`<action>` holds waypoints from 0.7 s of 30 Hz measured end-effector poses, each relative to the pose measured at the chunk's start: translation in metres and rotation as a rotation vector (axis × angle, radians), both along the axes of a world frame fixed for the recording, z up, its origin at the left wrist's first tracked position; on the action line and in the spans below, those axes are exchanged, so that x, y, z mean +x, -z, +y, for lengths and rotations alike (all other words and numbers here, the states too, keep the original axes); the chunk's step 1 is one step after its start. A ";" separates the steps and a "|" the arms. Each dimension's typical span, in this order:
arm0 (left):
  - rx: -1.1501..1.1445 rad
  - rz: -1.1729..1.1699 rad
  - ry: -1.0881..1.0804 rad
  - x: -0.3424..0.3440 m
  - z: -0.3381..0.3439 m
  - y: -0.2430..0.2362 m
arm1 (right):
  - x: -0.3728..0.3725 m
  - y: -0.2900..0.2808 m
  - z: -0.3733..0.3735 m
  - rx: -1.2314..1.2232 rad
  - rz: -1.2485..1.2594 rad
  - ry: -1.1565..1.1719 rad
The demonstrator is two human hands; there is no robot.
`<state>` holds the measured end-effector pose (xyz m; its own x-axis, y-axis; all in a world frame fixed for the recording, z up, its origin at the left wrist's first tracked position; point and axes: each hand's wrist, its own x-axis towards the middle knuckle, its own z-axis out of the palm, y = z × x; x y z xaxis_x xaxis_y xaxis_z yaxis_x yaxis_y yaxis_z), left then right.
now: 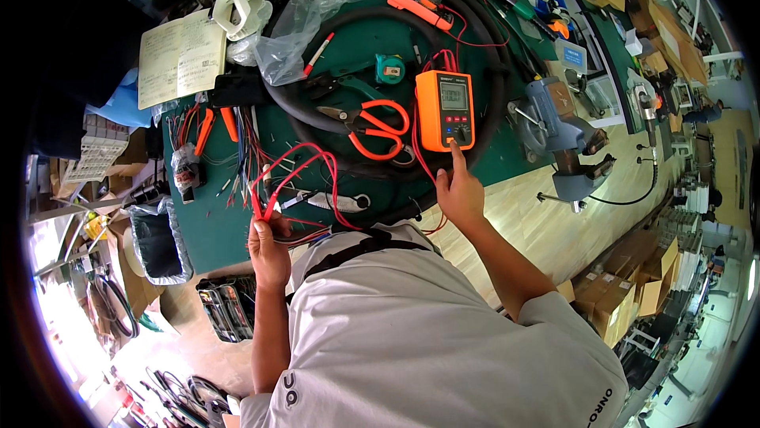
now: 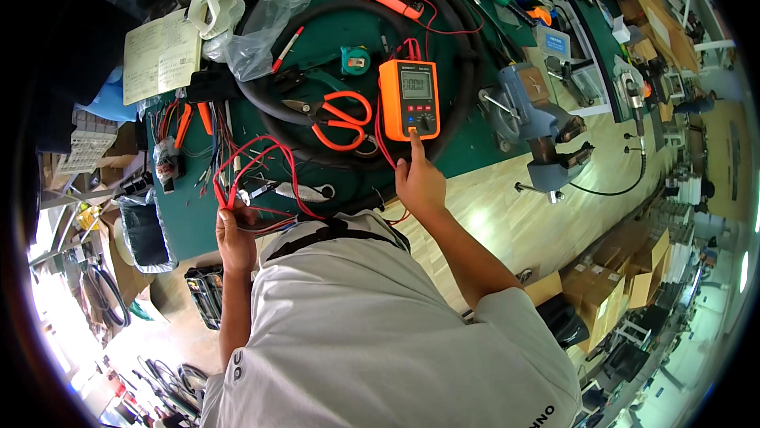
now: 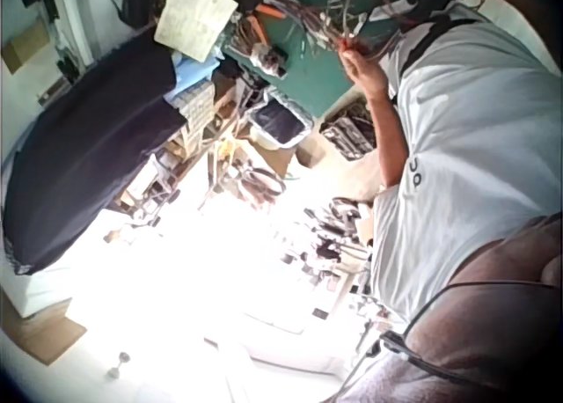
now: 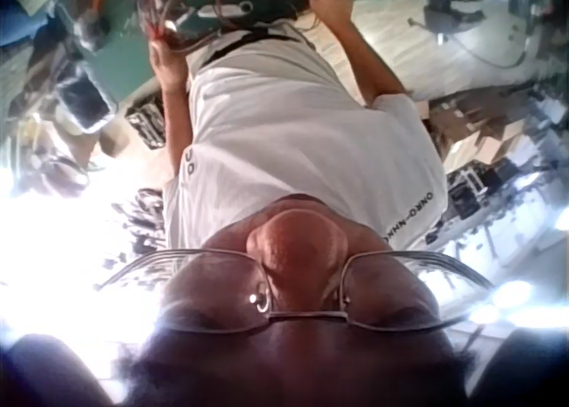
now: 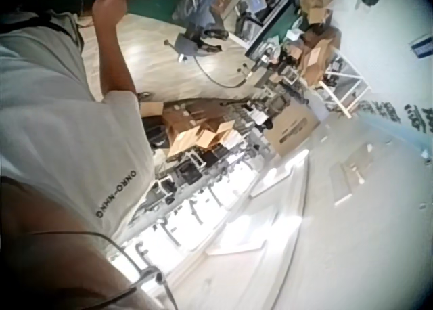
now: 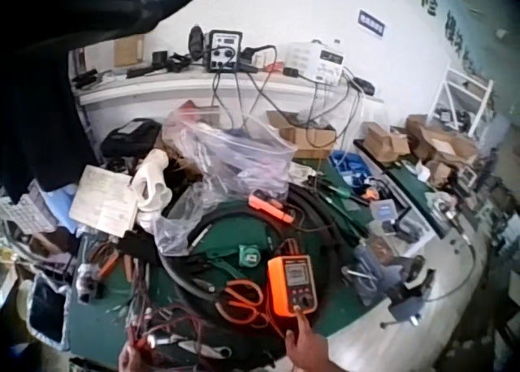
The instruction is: The person uses pliers to strip wires at a workbench and then uses a multimeter to test a large electrical connector located on the floor while other people work nearby.
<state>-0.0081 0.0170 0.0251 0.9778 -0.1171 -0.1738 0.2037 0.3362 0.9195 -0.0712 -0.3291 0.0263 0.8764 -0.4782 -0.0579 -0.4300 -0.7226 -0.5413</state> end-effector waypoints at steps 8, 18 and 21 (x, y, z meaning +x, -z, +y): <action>-0.038 0.015 -0.021 0.002 -0.004 -0.005 | 0.006 0.011 -0.005 -0.082 0.158 -0.048; -0.080 0.009 -0.012 0.000 -0.001 -0.002 | 0.018 0.002 -0.010 -0.088 -0.138 0.151; -0.071 0.021 -0.024 0.000 -0.003 -0.004 | 0.040 0.014 -0.031 -0.212 -0.240 0.136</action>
